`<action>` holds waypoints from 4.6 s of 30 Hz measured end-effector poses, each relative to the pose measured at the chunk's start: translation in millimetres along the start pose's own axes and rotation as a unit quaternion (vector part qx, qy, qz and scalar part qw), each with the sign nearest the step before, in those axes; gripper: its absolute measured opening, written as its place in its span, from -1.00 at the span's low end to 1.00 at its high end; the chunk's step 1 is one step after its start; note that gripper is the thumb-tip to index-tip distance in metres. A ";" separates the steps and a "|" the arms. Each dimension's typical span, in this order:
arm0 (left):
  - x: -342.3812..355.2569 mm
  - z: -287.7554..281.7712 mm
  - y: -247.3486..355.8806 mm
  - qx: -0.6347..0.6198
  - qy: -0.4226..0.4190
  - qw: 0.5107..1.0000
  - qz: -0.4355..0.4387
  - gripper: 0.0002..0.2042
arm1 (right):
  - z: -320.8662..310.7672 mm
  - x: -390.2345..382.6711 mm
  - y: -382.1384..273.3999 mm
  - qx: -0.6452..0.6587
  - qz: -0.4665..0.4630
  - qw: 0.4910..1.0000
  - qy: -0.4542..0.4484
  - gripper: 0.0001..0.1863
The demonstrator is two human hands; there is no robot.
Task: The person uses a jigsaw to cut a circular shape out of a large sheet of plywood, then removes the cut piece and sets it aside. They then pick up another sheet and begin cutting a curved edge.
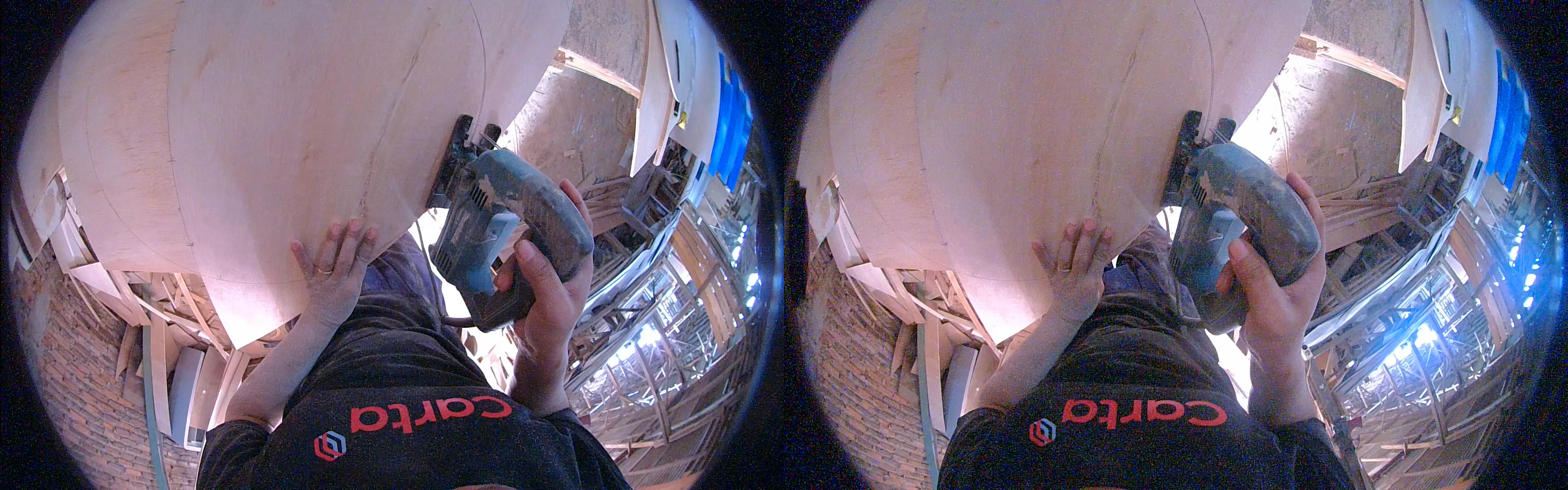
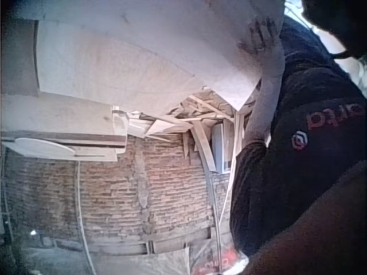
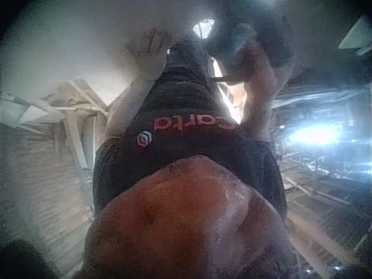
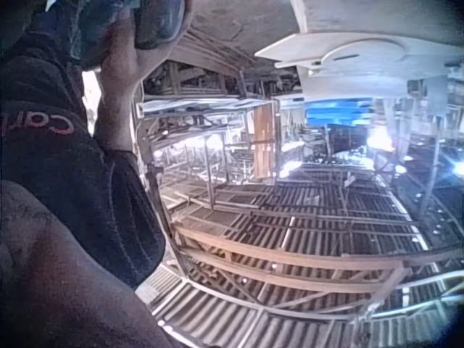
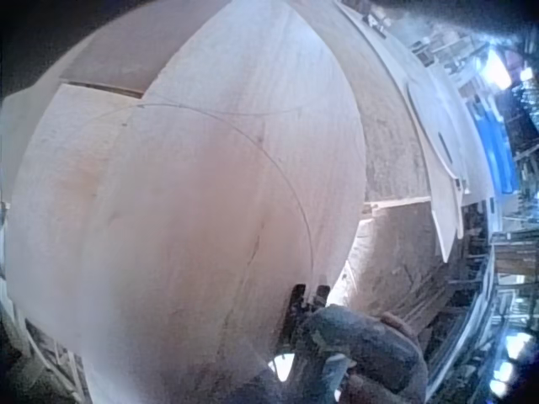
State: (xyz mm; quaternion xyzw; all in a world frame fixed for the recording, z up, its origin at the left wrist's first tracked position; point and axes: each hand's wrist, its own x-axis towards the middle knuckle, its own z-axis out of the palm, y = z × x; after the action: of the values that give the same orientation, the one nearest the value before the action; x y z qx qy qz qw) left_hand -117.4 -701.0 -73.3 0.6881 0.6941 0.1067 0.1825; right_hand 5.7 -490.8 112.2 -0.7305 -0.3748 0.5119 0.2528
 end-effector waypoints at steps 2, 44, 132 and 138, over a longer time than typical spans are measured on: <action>0.6 -0.6 0.2 -0.002 -0.001 1.000 -0.002 -0.40 | 2.3 0.5 -1.2 -0.018 -0.007 1.000 0.008 -0.20; -2.5 6.3 -3.0 0.000 -0.001 1.000 -0.010 -0.48 | -7.9 15.2 -0.7 0.024 -0.002 0.999 -0.038 -0.23; -50.3 48.5 89.2 -0.910 0.191 0.100 -0.355 -0.38 | -22.1 -33.2 28.3 -0.028 0.007 0.997 -0.065 -0.28; -48.6 49.8 87.5 -0.906 0.195 0.086 -0.366 -0.39 | -23.9 -28.6 31.0 -0.015 0.006 0.997 -0.078 -0.29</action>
State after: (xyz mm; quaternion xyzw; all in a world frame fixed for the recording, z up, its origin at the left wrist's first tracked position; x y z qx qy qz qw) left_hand -17.9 -751.9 -78.5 -0.3807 0.2506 0.7052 0.5431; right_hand 31.5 -531.8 113.2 -0.6942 -0.3969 0.5628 0.2090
